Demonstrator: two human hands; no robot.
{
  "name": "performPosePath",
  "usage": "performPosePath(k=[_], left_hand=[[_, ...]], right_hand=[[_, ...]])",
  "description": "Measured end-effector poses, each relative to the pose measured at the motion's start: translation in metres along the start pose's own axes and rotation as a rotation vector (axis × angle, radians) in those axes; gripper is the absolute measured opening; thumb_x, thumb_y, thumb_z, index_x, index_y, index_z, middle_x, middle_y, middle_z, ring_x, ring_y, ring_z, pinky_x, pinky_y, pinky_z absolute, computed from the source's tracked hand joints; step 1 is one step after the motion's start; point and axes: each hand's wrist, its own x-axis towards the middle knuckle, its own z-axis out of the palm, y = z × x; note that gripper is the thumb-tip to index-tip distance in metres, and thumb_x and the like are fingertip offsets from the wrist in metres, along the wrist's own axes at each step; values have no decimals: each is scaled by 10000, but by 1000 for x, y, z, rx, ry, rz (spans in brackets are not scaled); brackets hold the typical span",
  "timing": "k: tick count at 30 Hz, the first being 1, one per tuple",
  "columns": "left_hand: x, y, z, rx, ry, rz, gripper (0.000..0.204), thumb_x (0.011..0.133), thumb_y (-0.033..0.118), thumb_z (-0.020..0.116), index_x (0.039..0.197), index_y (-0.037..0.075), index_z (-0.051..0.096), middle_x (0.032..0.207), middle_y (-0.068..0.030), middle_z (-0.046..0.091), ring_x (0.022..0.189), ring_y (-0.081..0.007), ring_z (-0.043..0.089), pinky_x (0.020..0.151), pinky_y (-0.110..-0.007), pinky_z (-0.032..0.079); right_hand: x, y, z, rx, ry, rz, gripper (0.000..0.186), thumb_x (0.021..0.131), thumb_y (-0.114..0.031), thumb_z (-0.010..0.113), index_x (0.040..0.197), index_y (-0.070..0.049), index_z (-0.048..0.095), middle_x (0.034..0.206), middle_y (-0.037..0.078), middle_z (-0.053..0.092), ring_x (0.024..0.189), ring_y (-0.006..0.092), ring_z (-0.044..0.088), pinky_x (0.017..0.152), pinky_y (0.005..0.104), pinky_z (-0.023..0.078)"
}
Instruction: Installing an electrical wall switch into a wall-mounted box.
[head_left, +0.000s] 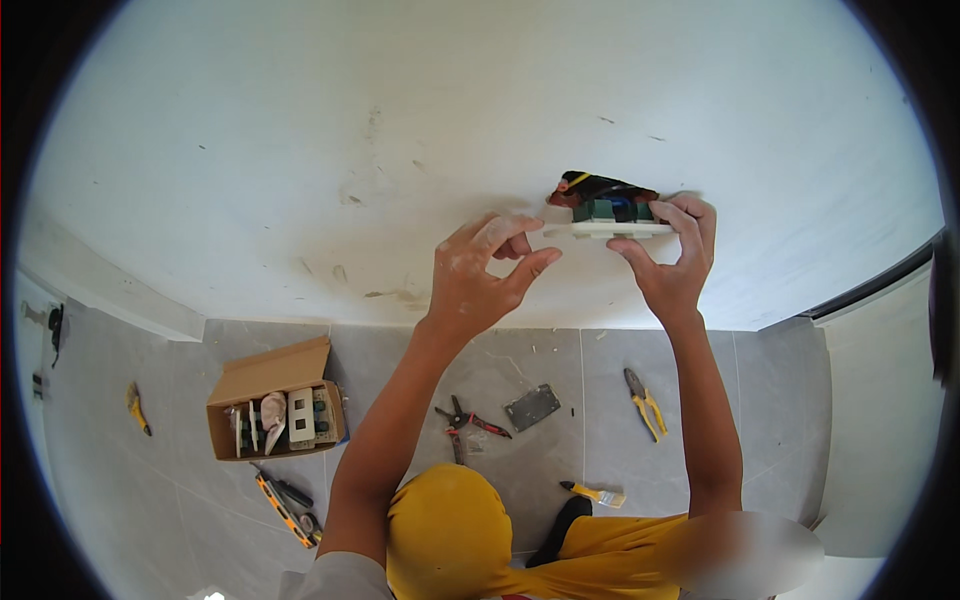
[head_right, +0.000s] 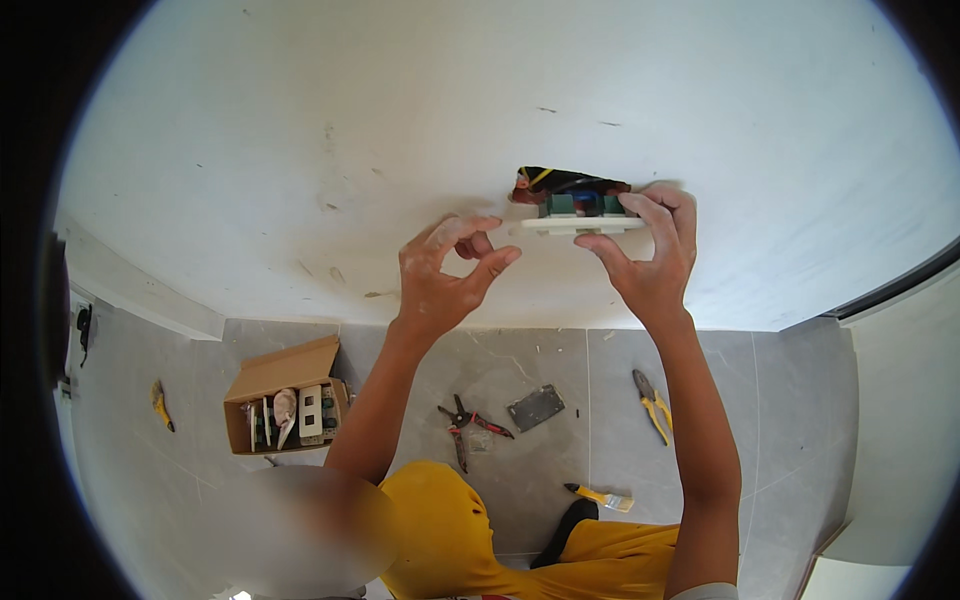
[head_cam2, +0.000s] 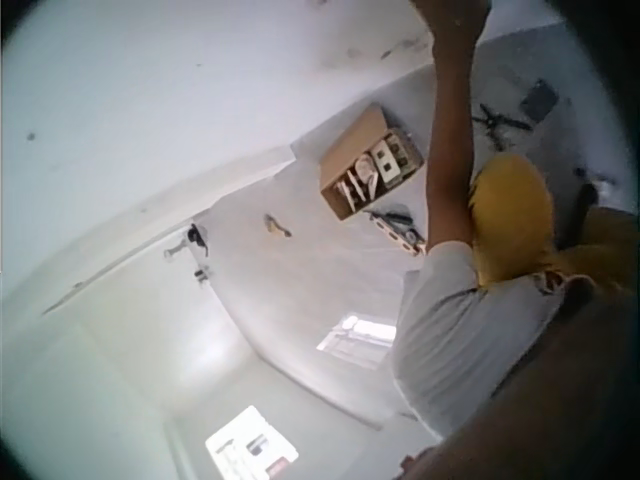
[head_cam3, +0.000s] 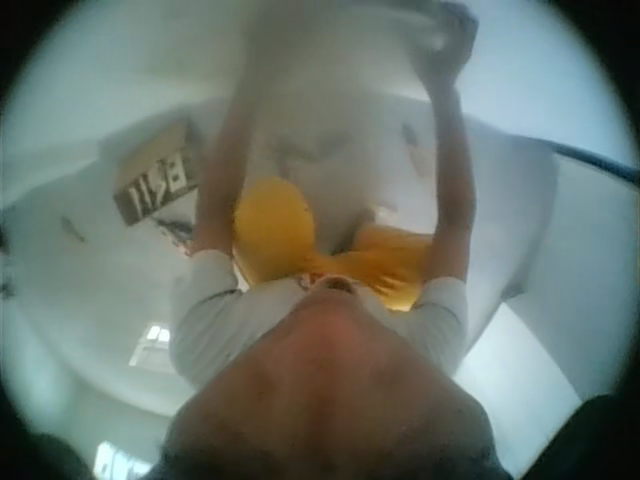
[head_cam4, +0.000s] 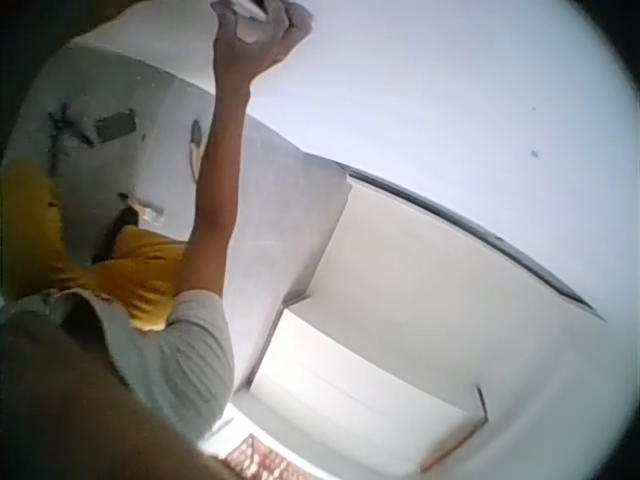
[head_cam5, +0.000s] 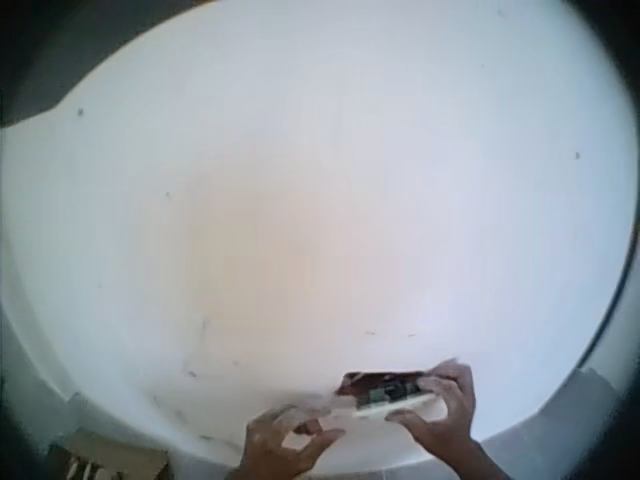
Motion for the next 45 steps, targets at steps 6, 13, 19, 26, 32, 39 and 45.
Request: performPosePath(k=[6, 13, 19, 26, 32, 39, 45], left_hand=[[-69, -18, -9, -70, -116, -235, 223, 834, 73, 820, 1027, 75, 710, 692, -35, 640, 628, -134, 600, 610, -280, 512], [-174, -22, -32, -101, -609, -672, 207, 883, 200, 771, 1017, 45, 740, 800, -70, 714, 698, -194, 680, 703, -313, 564], [-126, -15, -40, -111, -557, -533, 197, 870, 162, 782, 1017, 37, 741, 775, -68, 699, 689, -184, 667, 716, -313, 560], [-13, 19, -39, -192, -428, -350, 462, 866, 84, 766, 1304, 45, 627, 713, -44, 660, 641, -158, 630, 673, -286, 535], [47, 46, -42, -30, -876, -608, 785, 882, 182, 745, 1565, 83, 370, 728, -45, 686, 643, -184, 668, 669, -320, 547], [39, 53, -20, -88, -889, -700, 859, 876, 215, 742, 1605, 116, 299, 770, -61, 691, 662, -189, 674, 692, -326, 551], [10, 51, -1, 8, -694, -538, 826, 867, 213, 683, 1603, 146, 312, 803, -76, 704, 715, -256, 695, 725, -356, 571]], right_hand=[[-1, 1, -18, -45, -189, 37, 720, 629, -367, 970, 1148, -8, 625, 1128, 99, 511, 989, 235, 558, 803, 359, 517], [7, 1, -36, -45, -344, 6, 694, 715, -408, 920, 1209, -26, 617, 1144, 138, 515, 1012, 271, 566, 831, 389, 520], [11, -2, -58, -116, -362, 7, 604, 799, -396, 855, 1219, -27, 627, 1214, 181, 509, 1064, 307, 552, 893, 420, 506], [23, 14, -78, -110, -334, -34, 342, 824, -273, 822, 1030, -31, 695, 1172, 179, 548, 1014, 303, 579, 839, 392, 506], [71, 15, -93, -180, -216, -245, 192, 823, -152, 789, 976, -64, 714, 1112, 164, 581, 1000, 305, 579, 804, 396, 494], [115, 14, -91, -332, -323, -204, 235, 762, -177, 835, 949, -86, 725, 1019, 80, 508, 935, 270, 508, 723, 368, 461], [118, 18, -96, -259, -434, -171, 317, 741, -205, 854, 1008, -101, 717, 1045, 92, 488, 991, 277, 488, 802, 377, 449]])
